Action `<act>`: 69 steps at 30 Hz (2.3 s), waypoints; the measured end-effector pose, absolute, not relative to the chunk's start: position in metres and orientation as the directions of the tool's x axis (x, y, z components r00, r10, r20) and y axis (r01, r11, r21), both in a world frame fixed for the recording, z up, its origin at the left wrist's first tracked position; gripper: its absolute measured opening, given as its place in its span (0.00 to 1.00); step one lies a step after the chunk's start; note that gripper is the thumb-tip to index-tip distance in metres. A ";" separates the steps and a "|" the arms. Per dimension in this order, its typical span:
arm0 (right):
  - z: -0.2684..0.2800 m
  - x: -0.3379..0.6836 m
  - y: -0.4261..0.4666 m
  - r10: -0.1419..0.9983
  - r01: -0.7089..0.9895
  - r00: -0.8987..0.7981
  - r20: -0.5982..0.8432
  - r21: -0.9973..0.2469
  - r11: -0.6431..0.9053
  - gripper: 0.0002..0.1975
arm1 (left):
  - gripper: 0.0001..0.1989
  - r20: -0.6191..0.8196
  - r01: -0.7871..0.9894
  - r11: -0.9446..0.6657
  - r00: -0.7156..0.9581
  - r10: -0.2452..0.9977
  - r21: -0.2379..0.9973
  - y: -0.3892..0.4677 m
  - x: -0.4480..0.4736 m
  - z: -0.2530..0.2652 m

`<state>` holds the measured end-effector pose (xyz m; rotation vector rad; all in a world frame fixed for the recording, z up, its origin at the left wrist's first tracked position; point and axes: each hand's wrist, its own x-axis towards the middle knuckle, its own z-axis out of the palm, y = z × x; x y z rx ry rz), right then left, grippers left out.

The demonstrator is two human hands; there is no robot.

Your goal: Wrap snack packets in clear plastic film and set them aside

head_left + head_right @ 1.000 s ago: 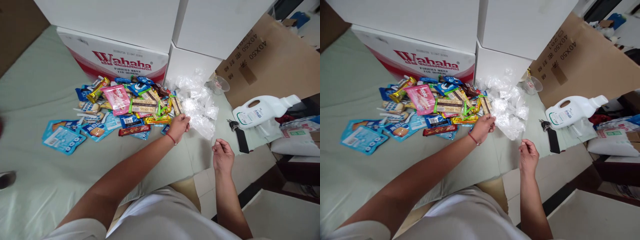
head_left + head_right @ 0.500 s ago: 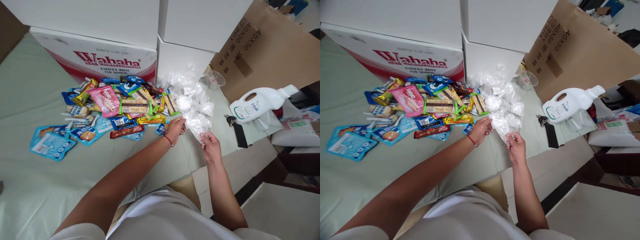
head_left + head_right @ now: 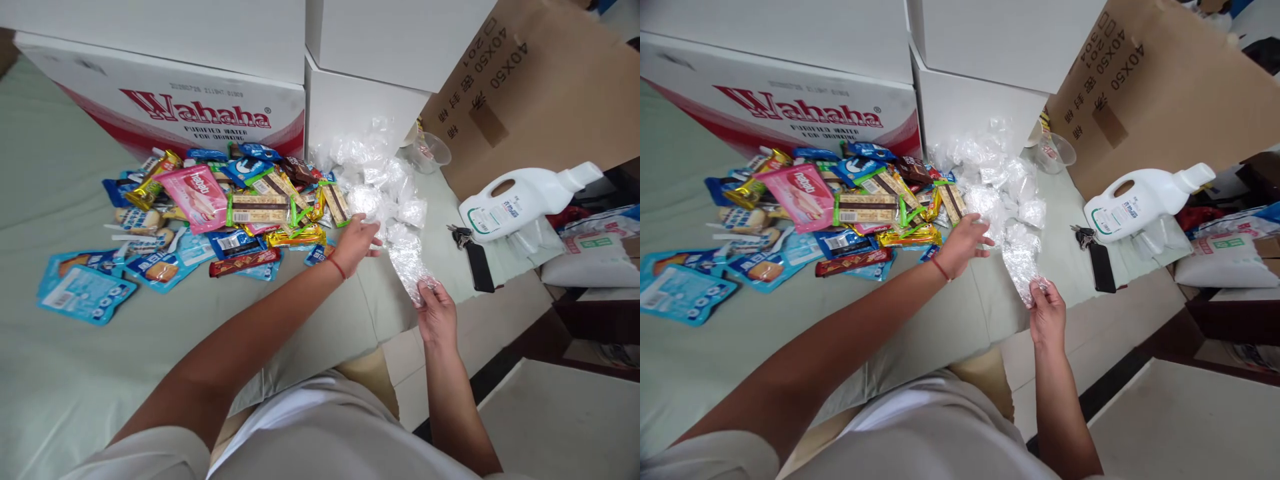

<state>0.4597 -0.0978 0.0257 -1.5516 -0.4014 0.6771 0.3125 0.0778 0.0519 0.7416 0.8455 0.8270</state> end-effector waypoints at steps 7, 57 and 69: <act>0.017 0.412 -0.097 0.739 0.209 0.674 0.005 -0.961 -0.183 0.18 | 0.13 -0.255 -0.182 0.363 0.437 0.862 0.914 0.006 0.225 0.027; 0.008 0.354 -0.067 0.835 0.164 0.546 -0.064 -0.970 -0.182 0.18 | 0.29 -0.299 -0.457 0.457 0.377 0.876 0.763 0.008 0.176 0.004; 0.023 0.361 -0.052 0.866 -0.056 0.478 -0.150 -0.989 -0.140 0.15 | 0.24 -0.312 -0.471 0.470 0.376 0.872 0.746 0.013 0.171 0.005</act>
